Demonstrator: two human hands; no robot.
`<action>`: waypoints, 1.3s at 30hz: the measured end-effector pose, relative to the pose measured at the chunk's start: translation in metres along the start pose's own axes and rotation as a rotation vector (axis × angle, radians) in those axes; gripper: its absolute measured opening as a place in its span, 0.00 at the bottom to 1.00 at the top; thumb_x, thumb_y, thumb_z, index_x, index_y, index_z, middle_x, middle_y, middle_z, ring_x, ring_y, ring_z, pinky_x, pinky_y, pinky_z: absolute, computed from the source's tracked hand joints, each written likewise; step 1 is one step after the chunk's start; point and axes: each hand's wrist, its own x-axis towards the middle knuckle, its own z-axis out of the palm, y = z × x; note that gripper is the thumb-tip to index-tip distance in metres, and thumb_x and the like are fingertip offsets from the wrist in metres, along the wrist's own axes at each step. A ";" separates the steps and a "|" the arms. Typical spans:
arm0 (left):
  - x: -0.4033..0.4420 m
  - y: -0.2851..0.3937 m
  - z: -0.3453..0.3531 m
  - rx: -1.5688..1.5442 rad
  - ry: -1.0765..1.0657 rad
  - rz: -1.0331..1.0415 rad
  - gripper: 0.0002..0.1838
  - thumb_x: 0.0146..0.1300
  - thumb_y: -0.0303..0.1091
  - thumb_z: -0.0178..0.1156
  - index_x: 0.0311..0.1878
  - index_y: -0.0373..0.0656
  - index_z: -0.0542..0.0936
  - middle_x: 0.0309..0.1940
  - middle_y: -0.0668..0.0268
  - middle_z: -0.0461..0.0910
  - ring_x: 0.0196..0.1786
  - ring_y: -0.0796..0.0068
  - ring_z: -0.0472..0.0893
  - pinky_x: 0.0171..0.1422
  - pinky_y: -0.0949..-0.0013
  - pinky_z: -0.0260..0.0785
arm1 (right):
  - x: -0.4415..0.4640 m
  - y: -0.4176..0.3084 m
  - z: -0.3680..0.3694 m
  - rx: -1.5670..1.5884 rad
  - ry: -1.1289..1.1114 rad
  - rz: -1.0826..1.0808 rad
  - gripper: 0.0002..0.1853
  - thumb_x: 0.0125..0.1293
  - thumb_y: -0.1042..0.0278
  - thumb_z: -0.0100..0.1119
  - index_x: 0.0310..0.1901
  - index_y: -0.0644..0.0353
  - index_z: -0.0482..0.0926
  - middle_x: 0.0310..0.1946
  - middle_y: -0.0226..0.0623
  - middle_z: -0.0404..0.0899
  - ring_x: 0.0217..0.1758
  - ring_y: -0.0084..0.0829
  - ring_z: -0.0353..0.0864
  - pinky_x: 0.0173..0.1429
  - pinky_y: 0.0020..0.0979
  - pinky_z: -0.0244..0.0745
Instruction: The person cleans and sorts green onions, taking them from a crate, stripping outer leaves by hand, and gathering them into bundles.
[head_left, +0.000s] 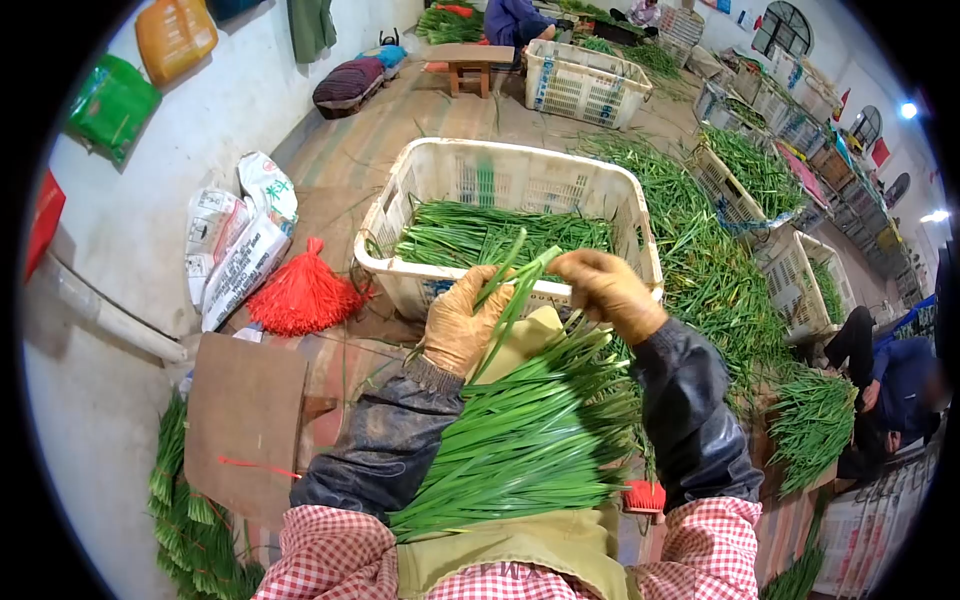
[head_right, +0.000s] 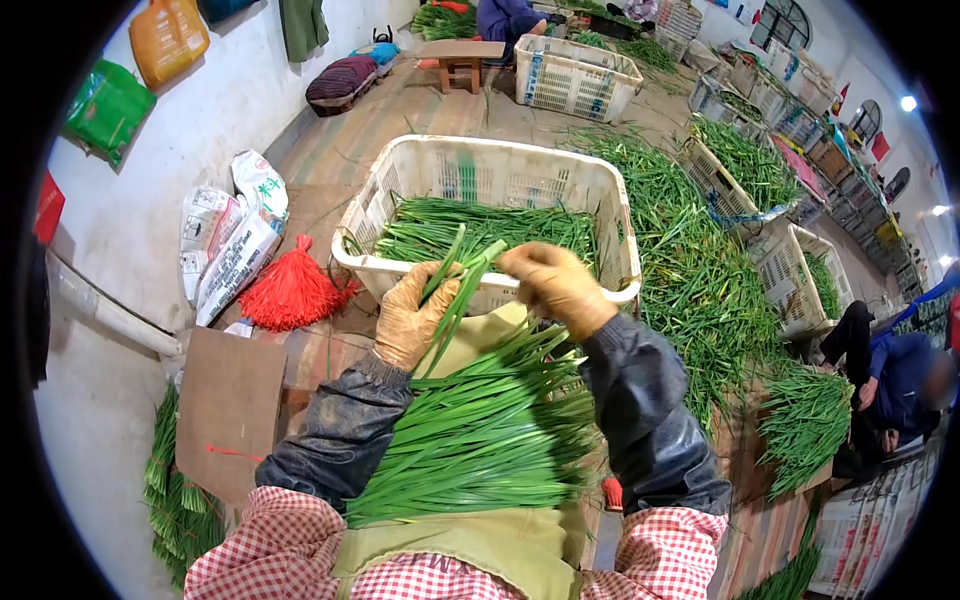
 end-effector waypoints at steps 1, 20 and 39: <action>0.000 0.002 0.001 0.076 -0.009 0.037 0.12 0.70 0.34 0.59 0.52 0.41 0.78 0.35 0.73 0.79 0.35 0.85 0.75 0.38 0.78 0.70 | 0.003 0.003 0.011 -0.040 -0.043 0.011 0.15 0.67 0.54 0.61 0.42 0.59 0.79 0.19 0.22 0.72 0.16 0.14 0.64 0.19 0.17 0.56; 0.002 -0.008 0.000 -0.115 -0.168 0.047 0.21 0.67 0.41 0.63 0.58 0.41 0.74 0.31 0.68 0.82 0.33 0.82 0.79 0.28 0.79 0.71 | 0.006 -0.002 0.006 0.055 -0.104 -0.140 0.16 0.69 0.59 0.59 0.50 0.61 0.78 0.31 0.29 0.82 0.25 0.18 0.75 0.26 0.19 0.67; -0.012 -0.006 0.005 0.127 -0.131 -0.027 0.12 0.65 0.29 0.61 0.51 0.40 0.80 0.33 0.71 0.80 0.30 0.85 0.74 0.37 0.79 0.69 | -0.125 0.088 -0.056 0.042 0.168 0.009 0.07 0.67 0.66 0.63 0.37 0.61 0.80 0.25 0.22 0.73 0.25 0.15 0.66 0.29 0.18 0.63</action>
